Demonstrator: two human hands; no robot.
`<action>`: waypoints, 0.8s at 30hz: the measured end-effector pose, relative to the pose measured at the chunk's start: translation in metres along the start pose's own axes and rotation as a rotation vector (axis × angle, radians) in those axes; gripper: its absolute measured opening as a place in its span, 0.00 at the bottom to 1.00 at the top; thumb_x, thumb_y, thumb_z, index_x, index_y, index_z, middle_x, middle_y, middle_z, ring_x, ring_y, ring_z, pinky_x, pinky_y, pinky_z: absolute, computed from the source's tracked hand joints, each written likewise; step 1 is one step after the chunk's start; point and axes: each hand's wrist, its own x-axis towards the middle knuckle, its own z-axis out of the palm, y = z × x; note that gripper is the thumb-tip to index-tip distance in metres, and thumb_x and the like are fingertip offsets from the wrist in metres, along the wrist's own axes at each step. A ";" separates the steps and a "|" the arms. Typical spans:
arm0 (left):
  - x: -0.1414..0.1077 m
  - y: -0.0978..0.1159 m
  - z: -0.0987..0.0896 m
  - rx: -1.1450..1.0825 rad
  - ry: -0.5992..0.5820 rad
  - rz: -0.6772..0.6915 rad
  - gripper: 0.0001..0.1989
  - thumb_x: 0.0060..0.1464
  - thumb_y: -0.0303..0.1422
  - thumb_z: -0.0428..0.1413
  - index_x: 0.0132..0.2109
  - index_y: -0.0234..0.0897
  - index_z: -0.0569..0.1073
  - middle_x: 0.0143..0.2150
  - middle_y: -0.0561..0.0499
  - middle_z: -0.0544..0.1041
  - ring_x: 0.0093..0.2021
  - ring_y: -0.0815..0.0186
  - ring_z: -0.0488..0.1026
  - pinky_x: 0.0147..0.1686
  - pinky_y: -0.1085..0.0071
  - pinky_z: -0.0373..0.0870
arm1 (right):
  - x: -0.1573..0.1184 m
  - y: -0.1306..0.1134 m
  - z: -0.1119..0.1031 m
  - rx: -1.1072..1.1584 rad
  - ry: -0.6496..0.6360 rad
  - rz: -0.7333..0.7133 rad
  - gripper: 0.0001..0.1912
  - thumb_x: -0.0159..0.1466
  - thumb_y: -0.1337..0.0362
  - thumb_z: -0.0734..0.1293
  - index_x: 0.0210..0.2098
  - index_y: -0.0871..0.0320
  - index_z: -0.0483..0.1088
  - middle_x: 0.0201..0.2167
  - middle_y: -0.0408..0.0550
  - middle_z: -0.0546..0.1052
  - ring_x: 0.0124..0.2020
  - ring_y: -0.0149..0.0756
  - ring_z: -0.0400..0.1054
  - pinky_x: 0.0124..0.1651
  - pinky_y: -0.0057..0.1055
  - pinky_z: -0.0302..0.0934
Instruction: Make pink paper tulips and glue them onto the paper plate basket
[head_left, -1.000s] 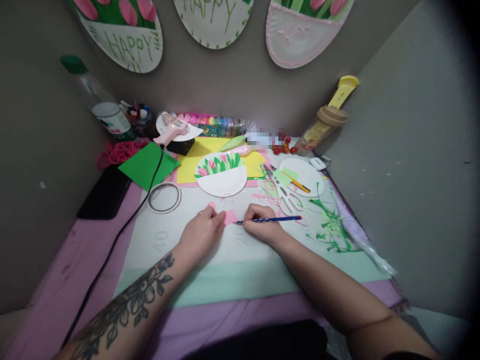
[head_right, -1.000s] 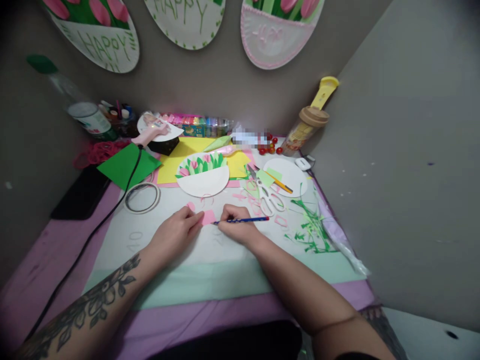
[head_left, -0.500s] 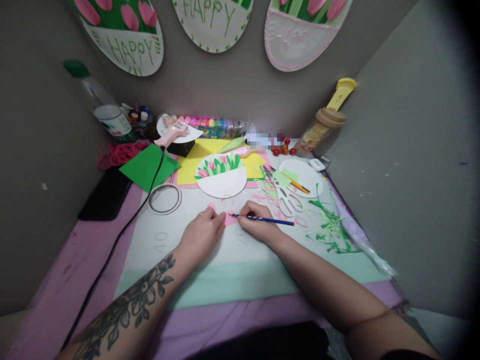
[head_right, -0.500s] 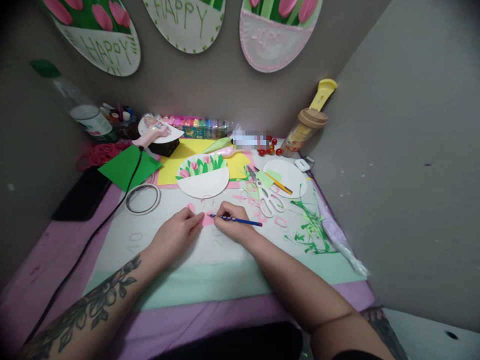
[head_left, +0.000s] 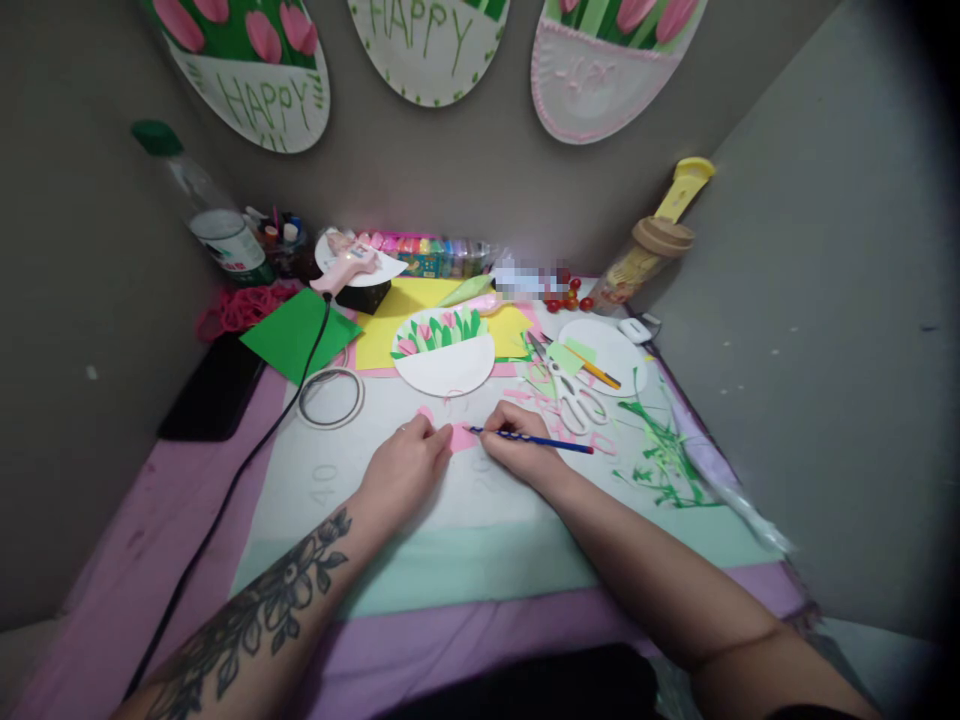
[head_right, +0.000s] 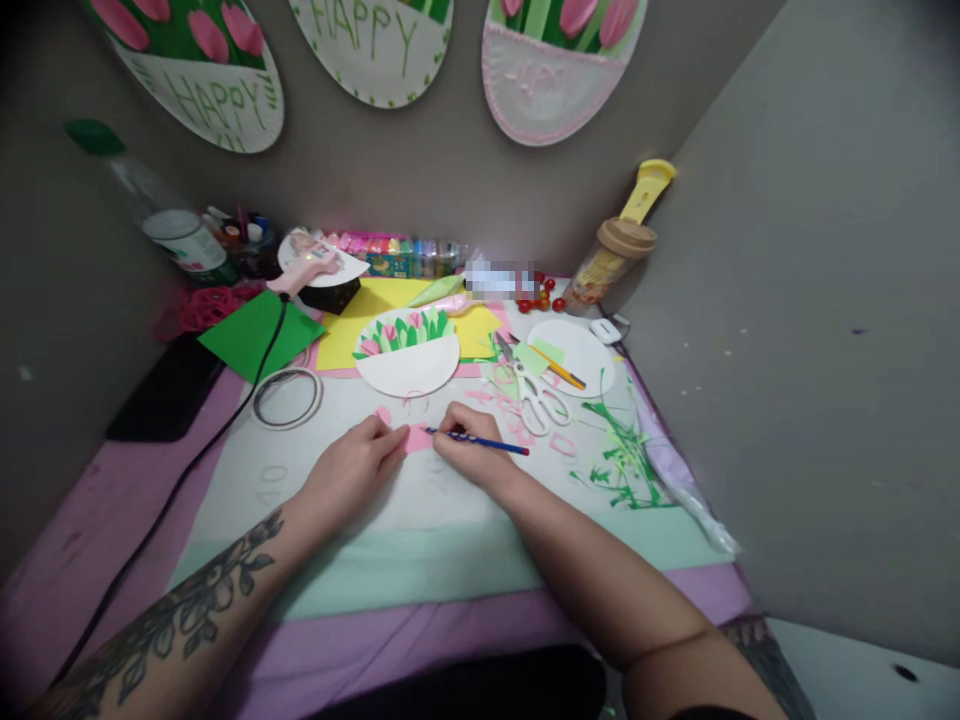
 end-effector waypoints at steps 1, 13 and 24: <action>0.000 0.000 0.000 0.002 0.006 0.002 0.15 0.62 0.35 0.44 0.50 0.41 0.71 0.39 0.47 0.69 0.38 0.64 0.69 0.38 0.70 0.65 | 0.000 0.000 0.000 0.002 0.002 -0.003 0.05 0.50 0.70 0.64 0.20 0.57 0.63 0.19 0.38 0.68 0.22 0.29 0.61 0.25 0.25 0.54; 0.000 0.000 0.000 0.007 0.004 0.001 0.15 0.62 0.35 0.44 0.50 0.41 0.71 0.39 0.48 0.69 0.39 0.64 0.69 0.37 0.70 0.65 | -0.004 0.002 -0.004 0.009 0.014 0.030 0.05 0.48 0.70 0.64 0.19 0.57 0.62 0.18 0.38 0.67 0.22 0.28 0.59 0.24 0.25 0.52; 0.000 0.000 0.000 -0.009 0.009 -0.006 0.14 0.61 0.34 0.45 0.49 0.40 0.72 0.38 0.48 0.69 0.38 0.63 0.70 0.37 0.69 0.65 | -0.006 0.000 -0.007 0.032 0.001 0.039 0.06 0.45 0.70 0.63 0.17 0.57 0.60 0.16 0.38 0.65 0.20 0.28 0.57 0.23 0.25 0.50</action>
